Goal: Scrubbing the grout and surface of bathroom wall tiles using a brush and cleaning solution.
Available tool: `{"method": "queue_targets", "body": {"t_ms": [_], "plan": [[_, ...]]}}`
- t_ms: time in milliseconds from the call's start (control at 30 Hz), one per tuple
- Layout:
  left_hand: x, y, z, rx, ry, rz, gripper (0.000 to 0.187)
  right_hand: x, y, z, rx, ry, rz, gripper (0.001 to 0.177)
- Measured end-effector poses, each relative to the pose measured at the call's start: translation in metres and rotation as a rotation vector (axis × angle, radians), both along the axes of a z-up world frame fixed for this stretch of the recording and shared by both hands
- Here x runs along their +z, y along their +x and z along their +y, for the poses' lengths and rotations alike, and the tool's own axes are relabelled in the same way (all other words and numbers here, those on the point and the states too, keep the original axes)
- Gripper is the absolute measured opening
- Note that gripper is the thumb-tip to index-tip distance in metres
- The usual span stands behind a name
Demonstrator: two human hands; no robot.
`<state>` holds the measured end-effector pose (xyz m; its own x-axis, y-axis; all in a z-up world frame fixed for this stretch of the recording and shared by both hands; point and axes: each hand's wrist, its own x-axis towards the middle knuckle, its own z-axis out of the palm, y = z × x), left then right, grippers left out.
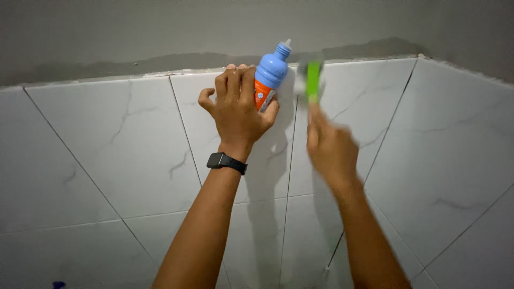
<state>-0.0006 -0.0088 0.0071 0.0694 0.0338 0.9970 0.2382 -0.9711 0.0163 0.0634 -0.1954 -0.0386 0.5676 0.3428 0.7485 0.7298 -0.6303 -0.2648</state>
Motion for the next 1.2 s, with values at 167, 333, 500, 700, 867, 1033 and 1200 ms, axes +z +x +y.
{"method": "queue_targets", "body": {"t_ms": [167, 333, 500, 700, 867, 1033, 1200], "plan": [[0.003, -0.006, -0.001, 0.033, 0.024, -0.015, 0.067, 0.018, -0.013, 0.005, 0.046, 0.114, -0.083, 0.044], [0.000, 0.001, 0.002, -0.016, 0.033, -0.045, 0.067, -0.163, 0.002, 0.005, 0.013, 0.021, 0.090, 0.044], [-0.003, 0.003, 0.007, -0.048, 0.082, -0.070, 0.069, -0.208, 0.001, 0.003, 0.039, 0.052, 0.120, 0.044], [-0.002, 0.002, 0.004, -0.058, 0.061, -0.049, 0.069, 0.007, 0.030, -0.035, -0.040, 0.092, 0.085, 0.043], [-0.001, 0.002, 0.005, -0.046, 0.079, -0.056, 0.070, 0.008, 0.026, -0.033, -0.055, 0.080, 0.046, 0.047], [0.000, -0.002, 0.003, -0.041, 0.066, -0.030, 0.067, -0.208, 0.035, -0.019, -0.200, -0.090, 0.146, 0.042], [0.001, 0.002, 0.007, -0.030, 0.082, -0.016, 0.065, -0.288, 0.055, -0.027, -0.234, -0.291, -0.049, 0.047]]}}
